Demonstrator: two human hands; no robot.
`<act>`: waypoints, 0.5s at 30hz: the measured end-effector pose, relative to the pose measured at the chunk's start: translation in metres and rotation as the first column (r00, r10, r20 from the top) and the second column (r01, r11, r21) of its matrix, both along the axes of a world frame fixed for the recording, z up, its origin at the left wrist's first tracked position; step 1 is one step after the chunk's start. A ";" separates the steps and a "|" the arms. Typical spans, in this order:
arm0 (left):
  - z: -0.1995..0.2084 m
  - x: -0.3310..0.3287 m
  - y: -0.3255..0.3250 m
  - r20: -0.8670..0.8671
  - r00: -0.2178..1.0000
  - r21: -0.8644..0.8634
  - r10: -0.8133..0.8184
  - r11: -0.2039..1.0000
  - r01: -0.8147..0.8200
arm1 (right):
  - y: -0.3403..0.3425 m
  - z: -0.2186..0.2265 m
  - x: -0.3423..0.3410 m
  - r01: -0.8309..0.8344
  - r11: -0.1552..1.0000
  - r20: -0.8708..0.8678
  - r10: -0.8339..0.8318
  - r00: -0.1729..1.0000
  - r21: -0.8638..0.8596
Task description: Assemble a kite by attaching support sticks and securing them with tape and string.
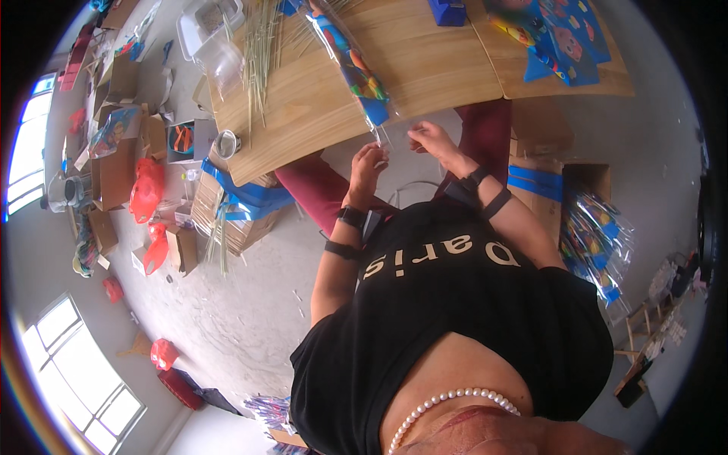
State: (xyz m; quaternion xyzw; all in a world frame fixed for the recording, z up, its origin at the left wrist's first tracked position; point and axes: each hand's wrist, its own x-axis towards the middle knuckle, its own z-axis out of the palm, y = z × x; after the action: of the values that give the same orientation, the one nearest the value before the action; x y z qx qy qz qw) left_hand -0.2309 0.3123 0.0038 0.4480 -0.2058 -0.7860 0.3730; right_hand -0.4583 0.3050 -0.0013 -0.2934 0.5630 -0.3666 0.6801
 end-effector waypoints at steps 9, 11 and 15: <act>-0.008 -0.010 -0.009 0.099 0.993 -0.077 -0.068 0.994 0.075 | -0.006 0.003 0.017 -0.089 0.977 -0.140 0.062 0.988 -0.196; -0.003 -0.013 -0.007 0.108 0.992 -0.090 -0.072 0.993 0.082 | -0.003 0.000 0.010 -0.096 0.980 -0.128 0.074 0.989 -0.172; 0.013 -0.010 -0.006 0.079 0.977 -0.010 -0.198 0.980 0.200 | 0.011 0.008 -0.009 -0.117 0.986 -0.092 0.107 0.990 -0.115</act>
State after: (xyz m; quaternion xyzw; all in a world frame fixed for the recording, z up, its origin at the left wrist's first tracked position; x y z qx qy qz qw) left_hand -0.2408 0.3065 0.0170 0.4520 -0.2710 -0.7995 0.2882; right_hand -0.4677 0.3160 0.0063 -0.3805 0.5511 -0.3481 0.6560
